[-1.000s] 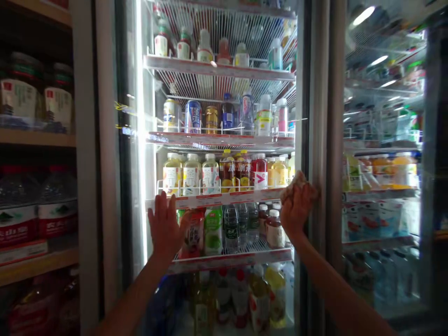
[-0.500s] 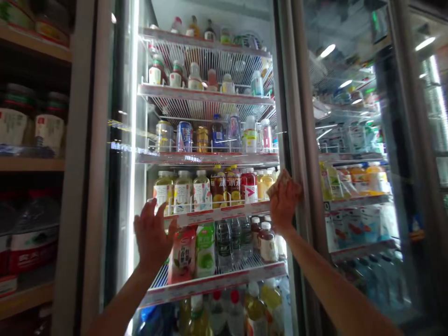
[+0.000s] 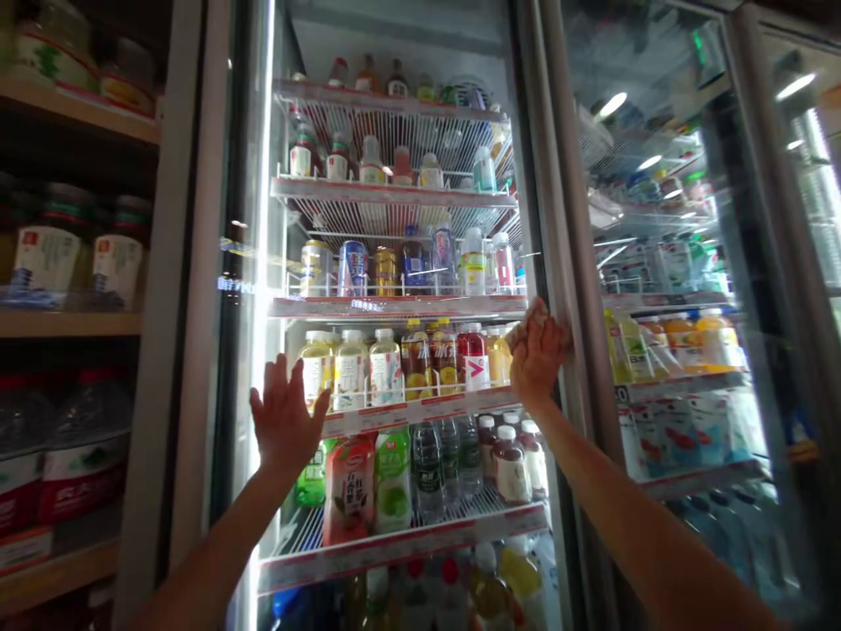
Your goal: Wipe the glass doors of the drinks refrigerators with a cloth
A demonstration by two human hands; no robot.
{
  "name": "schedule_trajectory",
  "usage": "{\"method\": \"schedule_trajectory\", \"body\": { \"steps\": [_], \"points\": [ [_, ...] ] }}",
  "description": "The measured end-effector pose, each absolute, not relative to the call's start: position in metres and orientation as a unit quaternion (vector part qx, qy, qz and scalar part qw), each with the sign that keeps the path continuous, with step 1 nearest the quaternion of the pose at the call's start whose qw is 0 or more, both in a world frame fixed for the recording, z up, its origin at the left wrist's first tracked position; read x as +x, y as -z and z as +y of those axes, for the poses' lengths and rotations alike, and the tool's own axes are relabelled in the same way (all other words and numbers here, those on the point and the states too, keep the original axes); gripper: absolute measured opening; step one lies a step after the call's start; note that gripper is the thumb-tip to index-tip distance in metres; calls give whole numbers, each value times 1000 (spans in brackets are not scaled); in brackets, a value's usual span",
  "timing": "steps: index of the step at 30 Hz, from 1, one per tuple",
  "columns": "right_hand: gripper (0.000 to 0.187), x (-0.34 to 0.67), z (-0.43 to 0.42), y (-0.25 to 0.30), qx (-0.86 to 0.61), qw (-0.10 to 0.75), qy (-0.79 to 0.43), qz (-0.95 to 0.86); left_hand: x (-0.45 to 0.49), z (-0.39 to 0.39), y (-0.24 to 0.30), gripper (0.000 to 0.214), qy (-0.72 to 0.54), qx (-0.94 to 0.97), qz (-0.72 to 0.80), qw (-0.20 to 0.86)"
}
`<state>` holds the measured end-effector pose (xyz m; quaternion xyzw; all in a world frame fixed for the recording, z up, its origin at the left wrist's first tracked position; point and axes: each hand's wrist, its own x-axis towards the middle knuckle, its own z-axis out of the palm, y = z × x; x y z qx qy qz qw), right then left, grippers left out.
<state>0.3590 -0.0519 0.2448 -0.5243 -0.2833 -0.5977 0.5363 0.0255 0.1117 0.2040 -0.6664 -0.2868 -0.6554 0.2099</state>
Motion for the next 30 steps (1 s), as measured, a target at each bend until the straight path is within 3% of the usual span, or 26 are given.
{"method": "schedule_trajectory", "body": {
  "steps": [3,8,10,14,16,23,25,28,30],
  "points": [
    [48,317,-28,-257,-496,498,612,-363,31,110,-211,68,664,-661,-289,200],
    [43,259,-13,-241,-453,309,612,-570,28,108,-215,65,658,-664,-292,200],
    [43,277,-23,-245,-461,349,617,-533,17,111,-218,63,652,-669,-289,208],
    [46,328,-35,-274,-500,518,609,-334,-2,121,-231,68,646,-671,-291,217],
    [47,322,-27,-283,-505,525,603,-324,-3,125,-236,71,634,-681,-297,213],
    [49,223,9,-256,-442,297,601,-596,-1,125,-239,69,630,-683,-305,209],
    [48,232,5,-264,-432,323,609,-581,-8,127,-238,66,623,-687,-304,217],
    [50,258,2,-295,-452,475,610,-445,-18,132,-235,64,626,-682,-313,211],
    [51,255,10,-310,-451,525,599,-403,-20,136,-233,64,630,-679,-318,204]
  ]
}}
